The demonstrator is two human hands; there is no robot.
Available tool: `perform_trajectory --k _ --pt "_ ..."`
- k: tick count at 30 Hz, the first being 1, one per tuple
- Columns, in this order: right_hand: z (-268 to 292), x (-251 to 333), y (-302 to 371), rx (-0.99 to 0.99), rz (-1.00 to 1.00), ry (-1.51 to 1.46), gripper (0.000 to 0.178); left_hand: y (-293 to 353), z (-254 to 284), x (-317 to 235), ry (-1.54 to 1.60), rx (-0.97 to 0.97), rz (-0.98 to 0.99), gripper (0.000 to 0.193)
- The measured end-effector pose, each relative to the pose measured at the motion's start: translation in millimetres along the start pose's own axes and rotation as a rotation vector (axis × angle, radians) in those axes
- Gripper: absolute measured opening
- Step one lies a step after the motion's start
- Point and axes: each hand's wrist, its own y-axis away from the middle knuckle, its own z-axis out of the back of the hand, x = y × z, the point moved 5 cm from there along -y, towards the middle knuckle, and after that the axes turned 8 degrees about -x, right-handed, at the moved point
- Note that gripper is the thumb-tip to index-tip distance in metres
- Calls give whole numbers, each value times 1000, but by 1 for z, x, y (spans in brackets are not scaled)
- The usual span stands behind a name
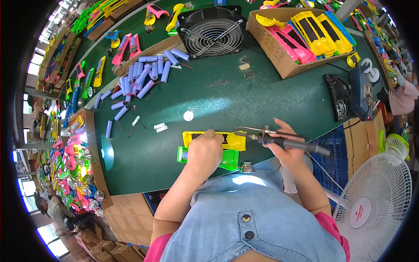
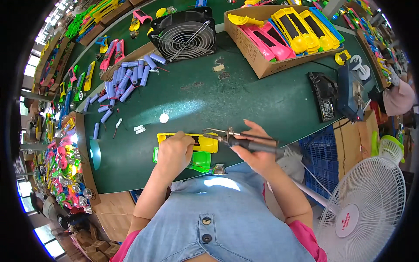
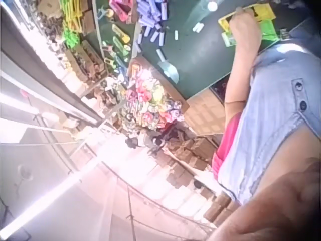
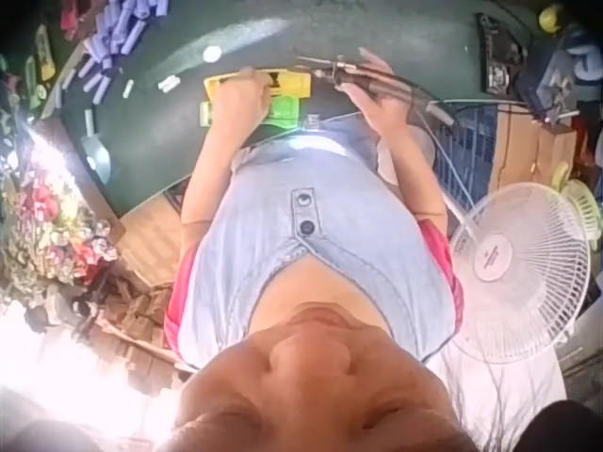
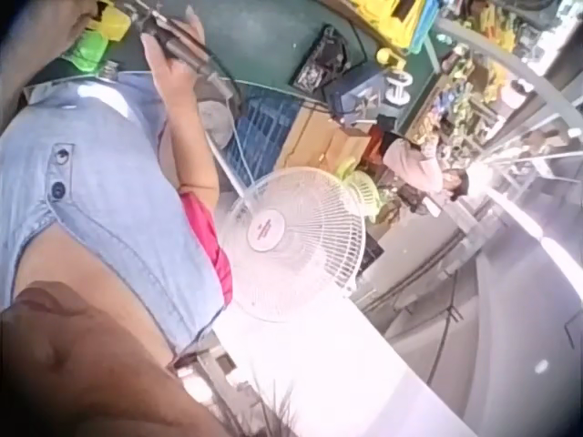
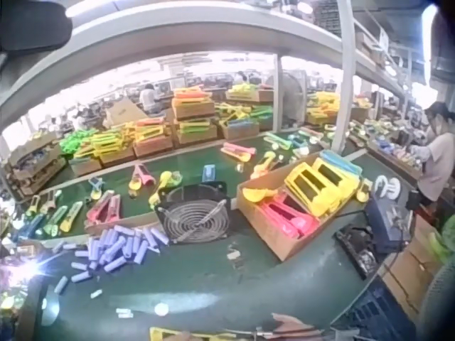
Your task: The person solders internal components inside flashlight casings using a soldering iron, attaches solar panels and covers, tests the lights, and places the assembled flashlights onto the conveyor line.
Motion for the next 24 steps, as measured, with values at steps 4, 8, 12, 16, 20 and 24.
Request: perform_trajectory --k 4,8,12,16,20,24 --pt "-6 -22 13 -161 -552 -418 25 -3 0 -3 -8 16 -6 5" --pt "-13 -29 18 -95 -552 -389 19 -3 -1 -3 -3 33 2 5" --pt "-20 -30 18 -40 -514 -350 20 -4 -2 -2 2 34 3 5" --pt "-21 -33 20 -100 -536 -385 24 -4 -2 -3 17 35 10 4" --pt "-22 -32 22 -160 -565 -430 23 -4 -2 -3 18 43 8 4" --pt "-22 -29 24 -83 -511 -368 26 -4 -2 -4 9 42 2 4"
